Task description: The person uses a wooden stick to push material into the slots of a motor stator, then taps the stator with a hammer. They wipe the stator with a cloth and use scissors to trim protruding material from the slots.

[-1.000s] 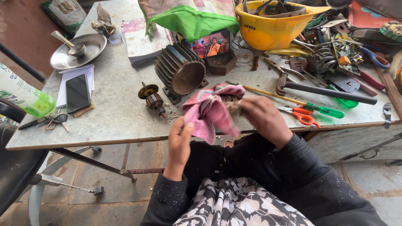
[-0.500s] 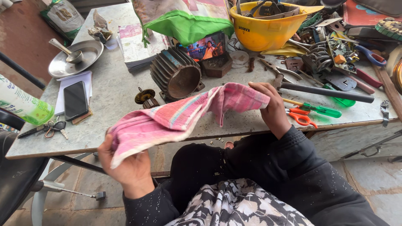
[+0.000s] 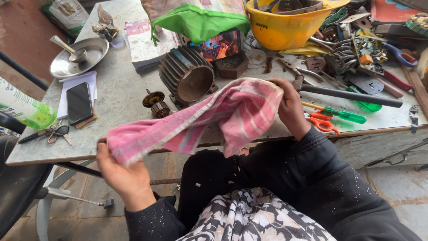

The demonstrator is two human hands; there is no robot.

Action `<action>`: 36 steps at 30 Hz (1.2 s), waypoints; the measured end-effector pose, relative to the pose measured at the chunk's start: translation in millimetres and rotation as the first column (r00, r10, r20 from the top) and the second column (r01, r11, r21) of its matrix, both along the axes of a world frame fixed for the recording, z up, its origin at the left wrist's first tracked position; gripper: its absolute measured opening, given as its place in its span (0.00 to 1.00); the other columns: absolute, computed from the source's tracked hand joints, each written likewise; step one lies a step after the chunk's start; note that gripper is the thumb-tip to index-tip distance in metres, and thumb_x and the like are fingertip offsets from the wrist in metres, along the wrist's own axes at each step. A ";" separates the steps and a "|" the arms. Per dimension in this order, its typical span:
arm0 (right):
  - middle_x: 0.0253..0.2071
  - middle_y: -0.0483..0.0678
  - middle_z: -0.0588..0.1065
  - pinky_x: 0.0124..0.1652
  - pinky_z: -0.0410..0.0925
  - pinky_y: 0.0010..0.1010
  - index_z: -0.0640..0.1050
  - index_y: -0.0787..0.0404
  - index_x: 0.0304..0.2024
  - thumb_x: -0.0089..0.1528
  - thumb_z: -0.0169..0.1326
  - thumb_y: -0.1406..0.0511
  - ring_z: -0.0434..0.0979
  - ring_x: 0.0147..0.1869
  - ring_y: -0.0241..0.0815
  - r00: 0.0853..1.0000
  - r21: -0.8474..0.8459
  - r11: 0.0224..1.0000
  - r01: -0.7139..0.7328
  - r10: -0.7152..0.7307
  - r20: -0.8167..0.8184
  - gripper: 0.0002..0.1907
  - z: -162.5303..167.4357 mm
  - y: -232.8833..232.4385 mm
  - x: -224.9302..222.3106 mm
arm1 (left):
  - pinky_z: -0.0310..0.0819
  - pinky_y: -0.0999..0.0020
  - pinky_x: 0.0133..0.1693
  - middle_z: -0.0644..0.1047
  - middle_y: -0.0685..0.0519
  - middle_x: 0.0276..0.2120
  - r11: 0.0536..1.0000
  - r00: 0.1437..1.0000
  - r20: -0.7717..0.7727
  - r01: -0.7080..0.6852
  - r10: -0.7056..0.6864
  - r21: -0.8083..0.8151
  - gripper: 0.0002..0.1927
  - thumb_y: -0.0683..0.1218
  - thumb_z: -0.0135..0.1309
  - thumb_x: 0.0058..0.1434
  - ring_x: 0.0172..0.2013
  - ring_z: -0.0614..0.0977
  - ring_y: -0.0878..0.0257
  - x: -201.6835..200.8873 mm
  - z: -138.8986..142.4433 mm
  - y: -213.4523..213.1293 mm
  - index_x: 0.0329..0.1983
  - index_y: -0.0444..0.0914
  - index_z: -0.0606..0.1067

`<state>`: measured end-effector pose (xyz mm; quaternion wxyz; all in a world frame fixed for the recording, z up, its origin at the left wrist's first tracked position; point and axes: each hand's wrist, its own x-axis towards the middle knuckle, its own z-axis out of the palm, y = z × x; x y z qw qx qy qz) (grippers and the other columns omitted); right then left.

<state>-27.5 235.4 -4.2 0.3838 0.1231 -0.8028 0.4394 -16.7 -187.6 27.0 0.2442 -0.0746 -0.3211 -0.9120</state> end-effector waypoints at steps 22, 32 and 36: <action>0.52 0.51 0.74 0.59 0.65 0.34 0.73 0.63 0.59 0.70 0.53 0.69 0.72 0.58 0.47 0.987 0.058 0.992 -0.110 0.102 0.128 0.15 22.1 -26.3 3.6 | 0.69 0.71 0.42 0.74 0.55 0.44 0.652 0.999 -0.051 -0.051 0.020 -0.756 0.07 0.43 0.54 0.71 0.40 0.72 0.67 11.2 -69.8 109.0 0.50 0.40 0.73; 0.54 0.47 0.76 0.61 0.70 0.38 0.73 0.63 0.58 0.74 0.46 0.65 0.76 0.57 0.40 0.875 -0.905 0.343 -0.252 0.481 -0.061 0.13 2.8 -14.3 -12.7 | 0.74 0.57 0.58 0.74 0.51 0.56 0.995 0.993 0.067 0.096 -0.096 0.012 0.16 0.45 0.51 0.71 0.56 0.77 0.59 8.5 -55.3 61.3 0.60 0.39 0.67; 0.55 0.48 0.77 0.61 0.70 0.47 0.73 0.61 0.57 0.72 0.44 0.63 0.77 0.59 0.45 0.860 -0.967 0.156 -0.202 0.500 -0.099 0.15 2.6 -8.9 -6.5 | 0.72 0.52 0.63 0.73 0.48 0.59 0.996 0.998 0.062 0.013 -0.019 0.091 0.19 0.49 0.49 0.73 0.60 0.76 0.54 12.8 -41.7 59.0 0.63 0.39 0.65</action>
